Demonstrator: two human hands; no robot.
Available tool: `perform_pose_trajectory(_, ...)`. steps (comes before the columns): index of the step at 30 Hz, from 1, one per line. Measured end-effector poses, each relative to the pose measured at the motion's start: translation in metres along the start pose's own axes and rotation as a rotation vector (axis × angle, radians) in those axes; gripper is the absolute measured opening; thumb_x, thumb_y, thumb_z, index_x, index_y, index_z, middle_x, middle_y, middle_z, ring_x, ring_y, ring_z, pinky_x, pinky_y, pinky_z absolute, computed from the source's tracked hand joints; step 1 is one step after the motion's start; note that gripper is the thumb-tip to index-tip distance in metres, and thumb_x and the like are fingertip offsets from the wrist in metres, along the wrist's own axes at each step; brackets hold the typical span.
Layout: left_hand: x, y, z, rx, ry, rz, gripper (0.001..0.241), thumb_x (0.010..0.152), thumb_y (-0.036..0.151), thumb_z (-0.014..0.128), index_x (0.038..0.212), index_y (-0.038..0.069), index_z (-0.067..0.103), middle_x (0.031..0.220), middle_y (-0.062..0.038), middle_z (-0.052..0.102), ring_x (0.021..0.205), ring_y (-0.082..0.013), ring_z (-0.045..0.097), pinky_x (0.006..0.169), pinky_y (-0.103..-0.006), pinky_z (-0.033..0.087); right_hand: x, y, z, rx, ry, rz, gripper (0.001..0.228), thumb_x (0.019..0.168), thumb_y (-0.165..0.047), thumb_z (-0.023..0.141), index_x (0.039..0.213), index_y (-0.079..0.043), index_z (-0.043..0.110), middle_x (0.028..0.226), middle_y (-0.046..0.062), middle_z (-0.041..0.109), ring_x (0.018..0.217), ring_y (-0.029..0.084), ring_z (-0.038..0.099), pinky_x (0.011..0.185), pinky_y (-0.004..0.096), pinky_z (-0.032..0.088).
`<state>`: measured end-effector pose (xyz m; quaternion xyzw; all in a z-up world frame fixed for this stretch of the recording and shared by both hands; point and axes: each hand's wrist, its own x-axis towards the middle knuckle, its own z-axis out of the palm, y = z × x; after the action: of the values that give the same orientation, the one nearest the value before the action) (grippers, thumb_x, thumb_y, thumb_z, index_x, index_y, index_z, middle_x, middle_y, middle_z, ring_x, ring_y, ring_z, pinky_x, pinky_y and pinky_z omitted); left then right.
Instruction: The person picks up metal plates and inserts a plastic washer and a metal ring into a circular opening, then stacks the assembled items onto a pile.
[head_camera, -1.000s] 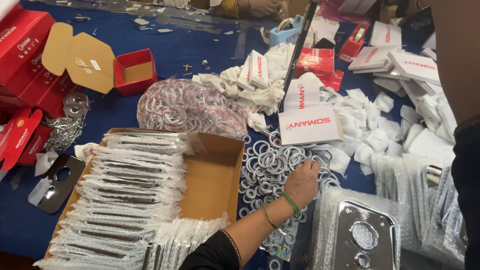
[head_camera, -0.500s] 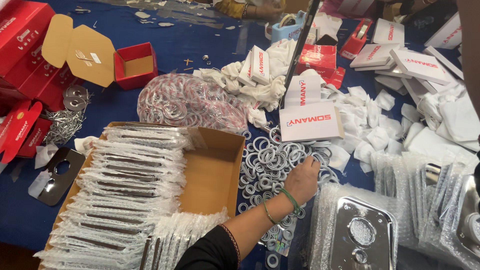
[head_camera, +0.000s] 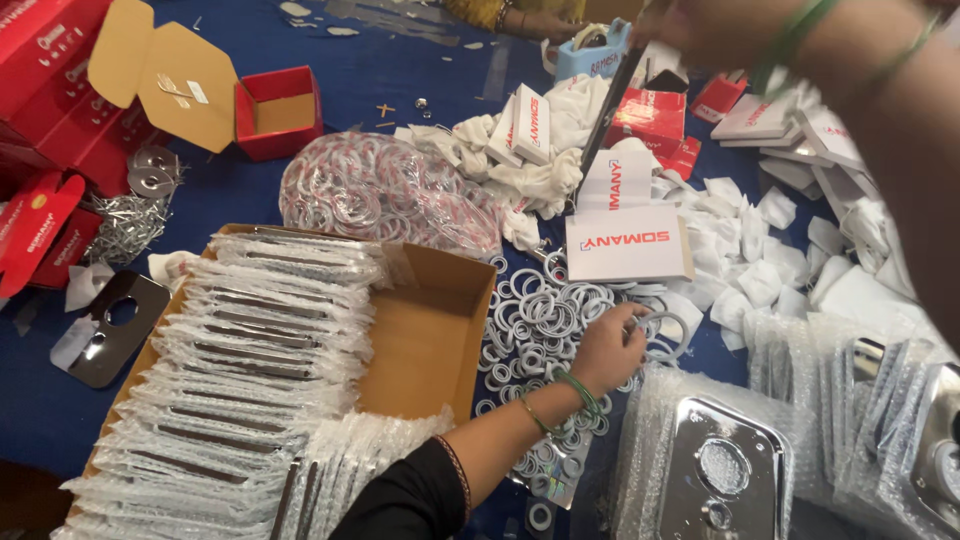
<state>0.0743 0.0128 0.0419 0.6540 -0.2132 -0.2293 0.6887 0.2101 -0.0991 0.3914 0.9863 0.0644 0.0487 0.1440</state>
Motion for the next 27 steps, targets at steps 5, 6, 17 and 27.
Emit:
perform_pose_trajectory(5,0.006,-0.015,-0.001,0.061,0.064,0.135,0.025,0.090,0.010,0.067,0.114,0.004,0.072,0.078,-0.003,0.068,0.068,-0.0098,0.064,0.064,-0.0257,0.053,-0.039,-0.025,0.011,-0.053,-0.056,0.024,0.080,0.098,-0.036,0.065,0.168,-0.024,0.028,0.089,0.024,0.073,0.076,0.042,0.072,0.070,0.050,0.057)
perform_pose_trajectory(6,0.008,-0.018,0.000,0.052,0.056,0.151,0.024,0.090,0.010,0.069,0.112,0.004,0.073,0.078,-0.002,0.069,0.068,-0.0087,0.063,0.064,-0.0245,0.052,-0.042,-0.021,0.013,-0.079,-0.065,0.060,0.083,0.099,-0.034,0.065,0.171,-0.027,0.024,0.090,0.025,0.073,0.076,0.043,0.073,0.071,0.051,0.057)
perform_pose_trajectory(17,0.002,-0.020,0.010,-0.175,-0.082,0.007,0.024,0.094,0.004,0.061,0.117,-0.004,0.064,0.083,-0.006,0.066,0.068,-0.0116,0.071,0.058,-0.0259,0.062,0.006,0.077,0.065,0.133,-0.108,0.211,0.045,0.111,-0.044,0.057,0.129,-0.005,0.070,0.089,0.020,0.075,0.072,0.034,0.074,0.067,0.049,0.060)
perform_pose_trajectory(27,0.008,-0.026,0.005,-0.187,-0.076,-0.025,0.023,0.092,0.001,0.061,0.115,-0.004,0.063,0.088,-0.009,0.067,0.065,-0.0151,0.072,0.055,-0.0274,0.062,-0.051,0.029,0.034,0.029,-0.036,0.036,0.043,0.104,-0.039,0.061,0.134,-0.009,0.067,0.089,0.016,0.074,0.070,0.030,0.073,0.065,0.044,0.059)
